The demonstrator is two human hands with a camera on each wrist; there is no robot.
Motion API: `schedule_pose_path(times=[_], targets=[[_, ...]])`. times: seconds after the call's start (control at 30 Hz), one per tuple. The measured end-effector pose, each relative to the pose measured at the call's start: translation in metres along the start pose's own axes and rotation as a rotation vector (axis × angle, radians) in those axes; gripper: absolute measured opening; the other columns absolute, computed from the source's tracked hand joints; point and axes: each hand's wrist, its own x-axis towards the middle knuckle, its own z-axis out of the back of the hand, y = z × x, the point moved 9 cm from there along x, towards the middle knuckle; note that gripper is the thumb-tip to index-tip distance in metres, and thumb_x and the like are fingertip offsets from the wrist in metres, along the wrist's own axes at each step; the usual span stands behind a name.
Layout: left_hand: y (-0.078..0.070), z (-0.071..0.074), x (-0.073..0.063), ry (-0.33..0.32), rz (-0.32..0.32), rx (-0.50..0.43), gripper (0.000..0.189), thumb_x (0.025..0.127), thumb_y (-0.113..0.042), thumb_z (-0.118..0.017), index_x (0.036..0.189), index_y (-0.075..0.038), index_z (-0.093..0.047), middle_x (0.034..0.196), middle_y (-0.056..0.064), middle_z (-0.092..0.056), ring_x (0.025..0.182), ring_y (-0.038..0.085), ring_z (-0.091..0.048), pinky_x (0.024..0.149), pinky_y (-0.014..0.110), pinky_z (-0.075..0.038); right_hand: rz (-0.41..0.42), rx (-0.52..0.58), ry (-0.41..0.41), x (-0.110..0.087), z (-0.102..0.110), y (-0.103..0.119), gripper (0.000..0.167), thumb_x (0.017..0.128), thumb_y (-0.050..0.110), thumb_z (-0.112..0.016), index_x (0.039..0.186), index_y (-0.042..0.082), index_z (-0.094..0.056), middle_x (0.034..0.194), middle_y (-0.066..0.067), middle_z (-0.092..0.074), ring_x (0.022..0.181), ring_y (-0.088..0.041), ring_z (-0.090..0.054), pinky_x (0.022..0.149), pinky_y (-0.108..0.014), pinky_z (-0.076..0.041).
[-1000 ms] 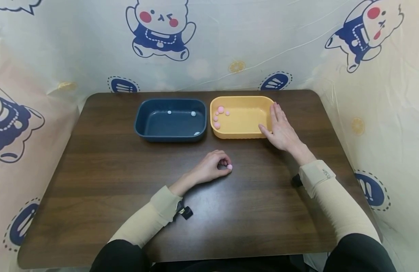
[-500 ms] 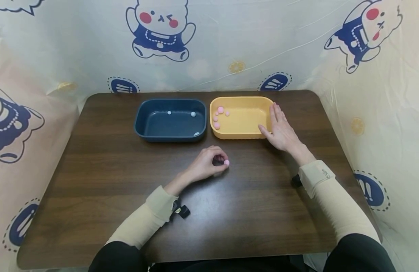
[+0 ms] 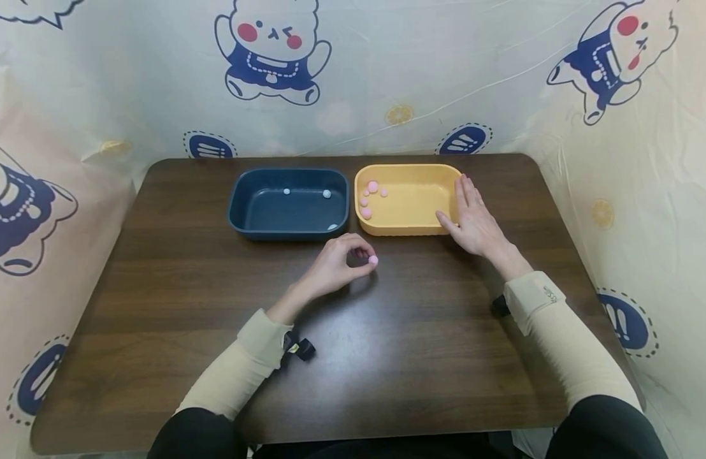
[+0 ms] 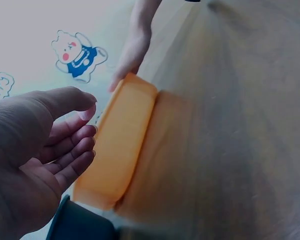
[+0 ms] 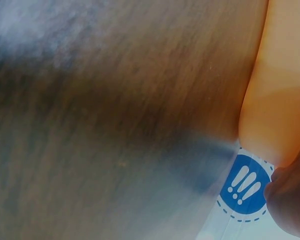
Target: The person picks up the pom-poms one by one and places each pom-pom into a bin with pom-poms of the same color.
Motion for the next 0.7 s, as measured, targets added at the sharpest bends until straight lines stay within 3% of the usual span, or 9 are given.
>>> schedule_pose_path(times=[0.33,0.7], targets=[[-0.001,0.016,0.005,-0.031,0.022,0.004,0.016,0.097,-0.019,-0.085,0.108,-0.009,-0.080,0.102,0.006,-0.075,0.099,0.021,-0.067,0.099,0.047,-0.057,-0.015,0.003,0.010,0.000,-0.001,-0.001,0.102,0.110,0.070,-0.034,0.174,0.005,0.013,0.185,-0.019,0.013,0.174,-0.041,0.003,0.141,-0.060,-0.009],[-0.006,0.027,0.016,-0.054,0.021,-0.056,0.018,0.096,-0.014,-0.086,0.109,-0.005,-0.080,0.106,0.014,-0.074,0.106,0.041,-0.068,0.099,0.058,-0.059,-0.007,0.003,0.008,-0.002,0.000,0.001,0.102,0.111,0.070,-0.034,0.174,0.004,0.011,0.185,-0.020,0.012,0.174,-0.042,0.003,0.140,-0.061,-0.009]])
